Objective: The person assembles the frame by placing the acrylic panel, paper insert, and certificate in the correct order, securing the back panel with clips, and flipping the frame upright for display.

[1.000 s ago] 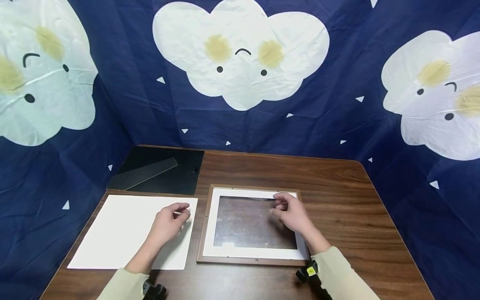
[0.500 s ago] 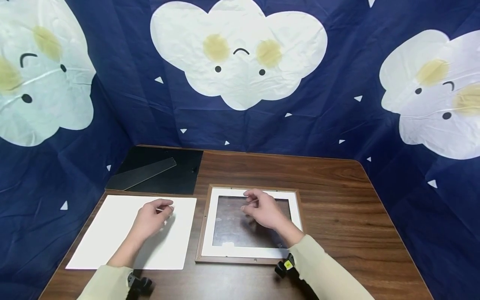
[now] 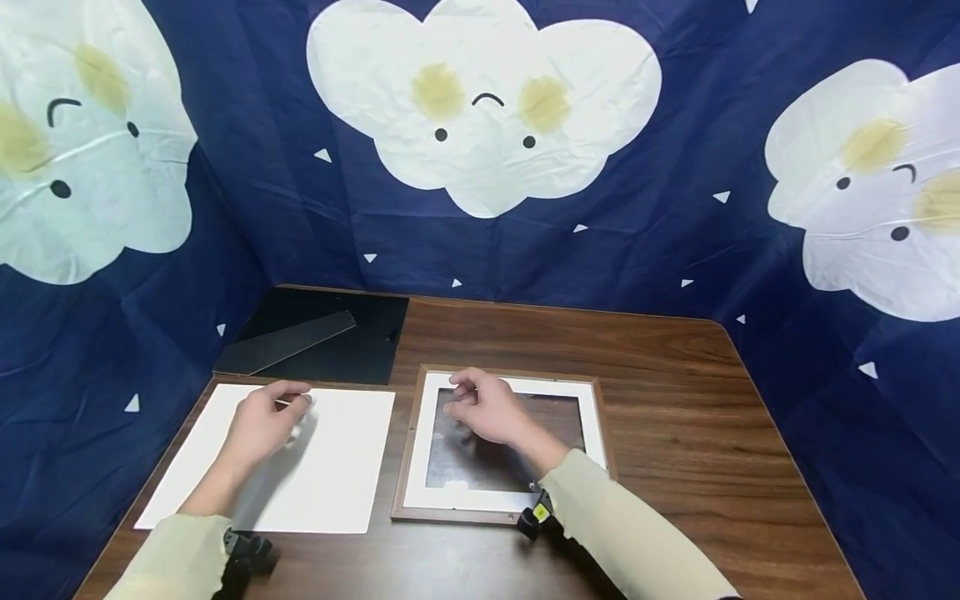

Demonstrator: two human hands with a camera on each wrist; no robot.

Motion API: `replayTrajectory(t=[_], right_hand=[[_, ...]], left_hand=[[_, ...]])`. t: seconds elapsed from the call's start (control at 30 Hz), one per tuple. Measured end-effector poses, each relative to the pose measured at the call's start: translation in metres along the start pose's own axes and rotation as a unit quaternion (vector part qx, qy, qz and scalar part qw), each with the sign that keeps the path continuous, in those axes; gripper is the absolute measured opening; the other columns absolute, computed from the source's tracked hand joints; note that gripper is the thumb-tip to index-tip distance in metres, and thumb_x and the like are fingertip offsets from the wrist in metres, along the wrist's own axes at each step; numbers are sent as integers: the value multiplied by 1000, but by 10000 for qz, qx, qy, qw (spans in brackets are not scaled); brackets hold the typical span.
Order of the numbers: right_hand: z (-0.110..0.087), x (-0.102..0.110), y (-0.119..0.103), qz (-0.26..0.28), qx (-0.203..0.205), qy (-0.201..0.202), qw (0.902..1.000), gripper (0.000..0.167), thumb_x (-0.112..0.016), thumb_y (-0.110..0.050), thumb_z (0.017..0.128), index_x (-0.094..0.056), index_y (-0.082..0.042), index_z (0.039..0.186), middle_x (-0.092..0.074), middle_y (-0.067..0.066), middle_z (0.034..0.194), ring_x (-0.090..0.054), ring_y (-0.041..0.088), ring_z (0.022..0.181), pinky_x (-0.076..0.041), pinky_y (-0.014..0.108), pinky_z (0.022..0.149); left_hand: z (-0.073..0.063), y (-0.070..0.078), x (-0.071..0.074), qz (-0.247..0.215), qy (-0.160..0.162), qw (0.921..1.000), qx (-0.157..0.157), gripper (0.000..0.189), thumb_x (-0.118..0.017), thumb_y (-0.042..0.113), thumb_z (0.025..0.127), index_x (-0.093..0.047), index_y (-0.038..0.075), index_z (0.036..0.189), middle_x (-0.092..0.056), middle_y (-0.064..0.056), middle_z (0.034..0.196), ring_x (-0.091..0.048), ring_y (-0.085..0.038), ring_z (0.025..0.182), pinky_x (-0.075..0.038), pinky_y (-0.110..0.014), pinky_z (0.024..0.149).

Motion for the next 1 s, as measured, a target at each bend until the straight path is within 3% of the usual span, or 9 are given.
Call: replayTrajectory(t=[0.17,0.37,0.47,0.6,0.8,0.9,1.0], right_hand=[[6,-10,-7,178,-108,-100,9997,46,-75,-19,89,-64,-3,131,-71,14,116,-68,16,94,-55,29,86],[12,-24,-21,284,-289,-230,9989,46,-75,-20,90,-63,-6,133,-69,12,120,-66,16,98,-53,29,87],[16,-30,-27,321,-336,-278,9985,46,-75,-22,91,-63,-8,133,-68,11,122,-67,12,97,-53,24,84],[19,-37,-33,335,-374,-421,9979,46,-75,-22,91,-62,-10,133,-68,10,123,-68,10,98,-53,21,82],[22,-45,-39,200,-457,-696,9963,49,-74,-22,92,-59,-9,137,-65,10,125,-69,12,101,-53,23,82],[24,-51,-39,217,-561,-842,9946,48,-72,-22,94,-58,-9,138,-64,10,128,-69,10,101,-52,23,84],[24,-57,-38,227,-661,-949,9930,48,-72,-22,95,-57,-9,139,-64,8,129,-69,8,100,-53,22,82]], left_hand=[[1,-11,9,206,274,9993,122,32,-60,23,102,-70,0,122,-73,-18,104,-68,-28,90,-49,-27,61],[-3,-25,19,398,580,9972,247,31,-60,23,101,-71,0,120,-73,-19,104,-66,-17,82,-45,-26,57],[-3,-31,25,538,654,9960,295,33,-60,24,101,-71,0,120,-73,-21,106,-68,-26,84,-43,-28,59],[-3,-40,32,690,657,9940,535,37,-59,26,101,-69,-1,123,-71,-25,113,-67,-41,97,-41,-33,64],[-1,-53,44,826,275,9911,1012,46,-56,30,102,-62,-5,131,-63,-32,126,-61,-47,106,-43,-39,67],[1,-60,51,903,-135,9879,1255,54,-54,35,103,-56,-8,137,-53,-38,136,-55,-54,115,-49,-51,76],[4,-65,56,976,-539,9833,1438,64,-52,41,103,-49,-10,142,-42,-43,143,-47,-59,124,-47,-64,88]])
Point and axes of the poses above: each hand's wrist, its own z-axis towards the middle knuckle, its own x-axis out of the back of the hand, y = z × x, the point moved 2 cm from there along z, towards the middle knuckle
